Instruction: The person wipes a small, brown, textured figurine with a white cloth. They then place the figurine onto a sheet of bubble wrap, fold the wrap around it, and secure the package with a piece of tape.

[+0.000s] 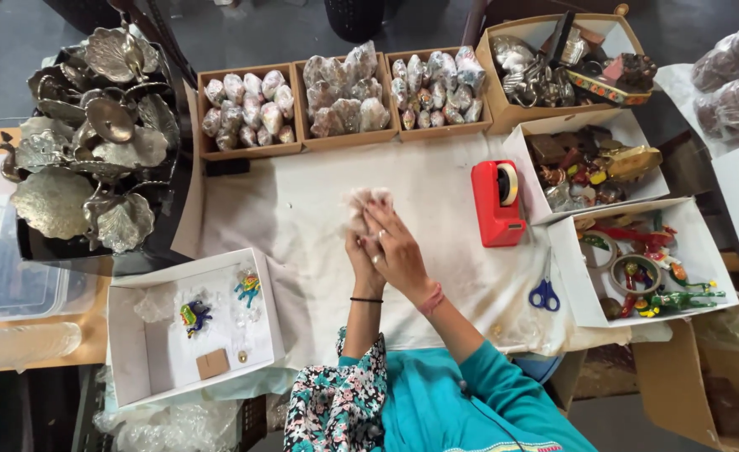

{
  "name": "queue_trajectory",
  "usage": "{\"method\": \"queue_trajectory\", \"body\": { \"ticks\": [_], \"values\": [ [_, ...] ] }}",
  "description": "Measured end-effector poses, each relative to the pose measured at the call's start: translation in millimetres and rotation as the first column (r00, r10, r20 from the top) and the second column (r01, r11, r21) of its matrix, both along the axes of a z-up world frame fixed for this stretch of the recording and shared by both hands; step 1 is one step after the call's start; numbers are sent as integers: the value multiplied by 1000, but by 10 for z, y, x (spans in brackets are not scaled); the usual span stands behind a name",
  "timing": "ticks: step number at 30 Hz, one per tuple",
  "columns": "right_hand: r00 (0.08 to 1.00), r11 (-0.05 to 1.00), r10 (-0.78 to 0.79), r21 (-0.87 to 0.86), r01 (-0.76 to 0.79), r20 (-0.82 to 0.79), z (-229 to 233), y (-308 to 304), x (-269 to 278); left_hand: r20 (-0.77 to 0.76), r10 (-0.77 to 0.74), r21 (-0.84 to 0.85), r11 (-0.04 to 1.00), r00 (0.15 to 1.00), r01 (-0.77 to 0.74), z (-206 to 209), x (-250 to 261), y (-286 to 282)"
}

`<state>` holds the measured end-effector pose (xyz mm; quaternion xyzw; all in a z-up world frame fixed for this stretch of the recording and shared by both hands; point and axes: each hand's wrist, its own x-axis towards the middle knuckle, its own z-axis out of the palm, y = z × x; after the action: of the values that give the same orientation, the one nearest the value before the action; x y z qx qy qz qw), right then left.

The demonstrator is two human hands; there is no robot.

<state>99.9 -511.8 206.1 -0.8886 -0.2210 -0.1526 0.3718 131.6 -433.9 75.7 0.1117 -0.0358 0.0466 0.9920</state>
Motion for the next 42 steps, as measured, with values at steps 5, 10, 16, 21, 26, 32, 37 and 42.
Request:
{"method": "queue_trajectory", "body": {
  "ticks": [5, 10, 16, 21, 26, 32, 37, 42],
  "values": [
    [996, 999, 40, -15, -39, 77, 88, 70, -88, -259, 38, 190, 982, 965, 12, 393, -58, 72],
    [993, 999, -22, -32, 26, 112, 174, 68, -48, -271, 19, 183, 983, 962, 32, -55, -25, 79],
    [993, 963, -102, 257, 81, 67, -368, -153, -65, -405, 28, 9, 1000, 914, -27, 451, -25, 315],
    [909, 779, -353, 469, 417, -222, 354, -252, 163, -529, -22, -4, 1000, 848, 24, 645, -73, 385],
    [905, 904, -389, 260, 340, 171, 383, -209, 193, -523, -33, 29, 998, 852, 57, 839, -116, 325],
    [978, 975, -132, 199, 99, 161, 251, 90, 49, -416, -47, 18, 998, 908, 60, 227, 0, 132],
    [968, 983, -90, 175, 49, 233, 186, 109, 73, -407, -63, -16, 998, 911, 62, 151, -61, 74],
    [989, 995, 36, 89, -49, 144, 10, 32, -7, -476, -30, 56, 996, 879, 64, 190, 11, 237]
  ]
}}
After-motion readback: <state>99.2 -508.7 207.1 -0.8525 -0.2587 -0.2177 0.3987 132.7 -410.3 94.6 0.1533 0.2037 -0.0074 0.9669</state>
